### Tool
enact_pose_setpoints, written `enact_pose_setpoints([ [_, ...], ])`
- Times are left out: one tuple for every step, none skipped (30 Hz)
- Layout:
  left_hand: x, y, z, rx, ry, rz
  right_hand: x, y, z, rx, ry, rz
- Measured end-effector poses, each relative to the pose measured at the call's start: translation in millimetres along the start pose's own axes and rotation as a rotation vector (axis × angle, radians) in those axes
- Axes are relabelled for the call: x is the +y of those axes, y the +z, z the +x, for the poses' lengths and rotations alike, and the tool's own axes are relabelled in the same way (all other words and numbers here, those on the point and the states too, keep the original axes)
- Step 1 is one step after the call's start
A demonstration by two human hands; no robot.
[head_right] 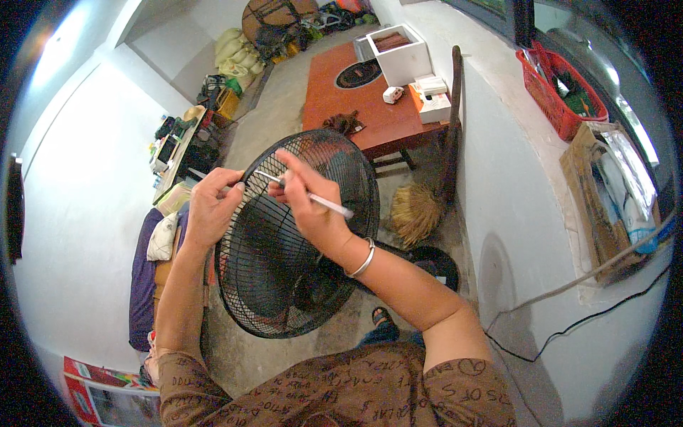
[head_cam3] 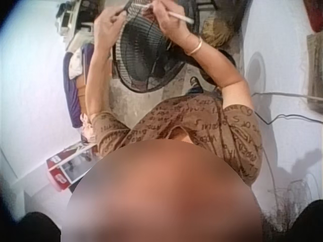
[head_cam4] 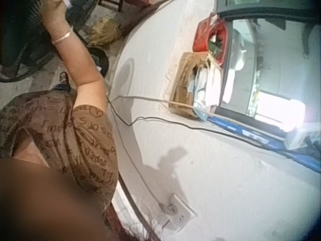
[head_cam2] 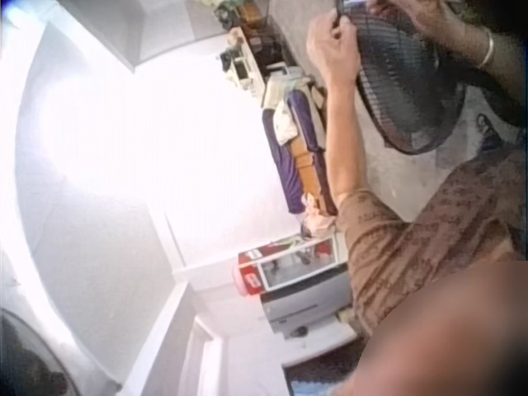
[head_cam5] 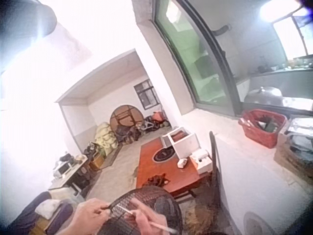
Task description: Repairing a black electric pedestal fan using a screwdriver.
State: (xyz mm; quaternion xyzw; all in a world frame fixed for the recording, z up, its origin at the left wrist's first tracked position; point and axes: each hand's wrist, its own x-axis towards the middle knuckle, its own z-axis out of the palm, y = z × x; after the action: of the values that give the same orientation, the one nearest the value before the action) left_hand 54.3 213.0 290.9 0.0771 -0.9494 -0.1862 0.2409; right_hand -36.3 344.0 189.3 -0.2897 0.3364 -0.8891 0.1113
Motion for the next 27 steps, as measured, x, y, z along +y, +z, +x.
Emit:
enact_pose_setpoints([
  [-2, -1, -2, 0.005, -0.004, 0.003, 1, 2, 1, -0.007, 0.002, 0.003],
  [-4, -1, -3, 0.006, -0.008, -0.012, 1, 3, 3, -0.008, 0.051, 0.038],
  [-5, -2, -4, 0.007, -0.013, -0.028, 2, 3, 6, -0.009, 0.101, 0.073],
  [-4, -3, -4, 0.012, -0.013, -0.028, 1, 3, 8, -0.014, 0.1, 0.072],
  [-3, -2, -5, 0.015, -0.028, -0.047, 1, 2, 10, -0.121, -0.156, -0.207],
  [-2, -2, -4, 0.018, -0.042, -0.067, 0, 0, 13, -0.227, -0.414, -0.485],
  [-2, -1, -4, 0.023, -0.045, -0.068, -1, -1, 19, -0.224, -0.418, -0.525],
  [-3, 0, -4, 0.012, -0.046, -0.083, -2, -2, 24, -0.228, -0.418, -0.526],
  [-3, 0, -3, 0.001, -0.048, -0.099, -5, -4, 30, -0.236, -0.37, -0.53],
  [-4, -1, -4, 0.005, -0.05, -0.099, -11, -2, 33, -0.244, -0.323, -0.533],
  [-4, -1, -4, -0.001, -0.038, -0.088, -20, 1, 34, -0.234, -0.26, -0.488],
  [-5, -2, -4, -0.008, -0.026, -0.076, -26, 3, 37, -0.238, -0.26, -0.488],
  [-3, -2, -4, -0.007, -0.027, -0.078, -32, 3, 41, -0.283, -0.272, -0.534],
  [-1, -3, -4, -0.014, -0.046, -0.083, -38, 3, 44, -0.327, -0.283, -0.58],
  [1, -3, -4, -0.022, -0.065, -0.087, -42, 6, 44, -0.327, -0.251, -0.57],
  [0, -3, -3, -0.023, -0.063, -0.089, -44, 5, 46, -0.326, -0.252, -0.572],
  [-2, -2, -3, -0.021, -0.067, -0.096, -46, 4, 48, -0.38, -0.236, -0.627],
  [-2, -2, -3, -0.019, -0.071, -0.102, -48, 3, 50, -0.435, -0.219, -0.681],
  [-2, -2, -2, -0.019, -0.069, -0.102, -49, 3, 50, -0.434, -0.22, -0.681],
  [-1, -1, -1, -0.029, -0.082, -0.086, -50, 5, 51, -0.435, -0.251, -0.711],
  [0, -1, 0, -0.038, -0.096, -0.07, -51, 6, 52, -0.436, -0.282, -0.741],
  [-1, -2, -1, -0.036, -0.098, -0.068, -54, 10, 50, -0.438, -0.283, -0.738],
  [-3, -2, -1, -0.052, -0.084, -0.081, -59, 16, 48, -0.436, -0.322, -0.862],
  [-5, -3, -1, -0.067, -0.07, -0.095, -62, 19, 47, -0.433, -0.361, -0.986],
  [-5, -4, -1, -0.065, -0.071, -0.093, -62, 19, 48, -0.435, -0.363, -0.983],
  [-6, -5, -1, -0.078, -0.072, -0.091, -61, 19, 50, -0.42, -0.346, -0.956],
  [-6, -6, -2, -0.09, -0.073, -0.089, -60, 18, 51, -0.406, -0.329, -0.929],
])
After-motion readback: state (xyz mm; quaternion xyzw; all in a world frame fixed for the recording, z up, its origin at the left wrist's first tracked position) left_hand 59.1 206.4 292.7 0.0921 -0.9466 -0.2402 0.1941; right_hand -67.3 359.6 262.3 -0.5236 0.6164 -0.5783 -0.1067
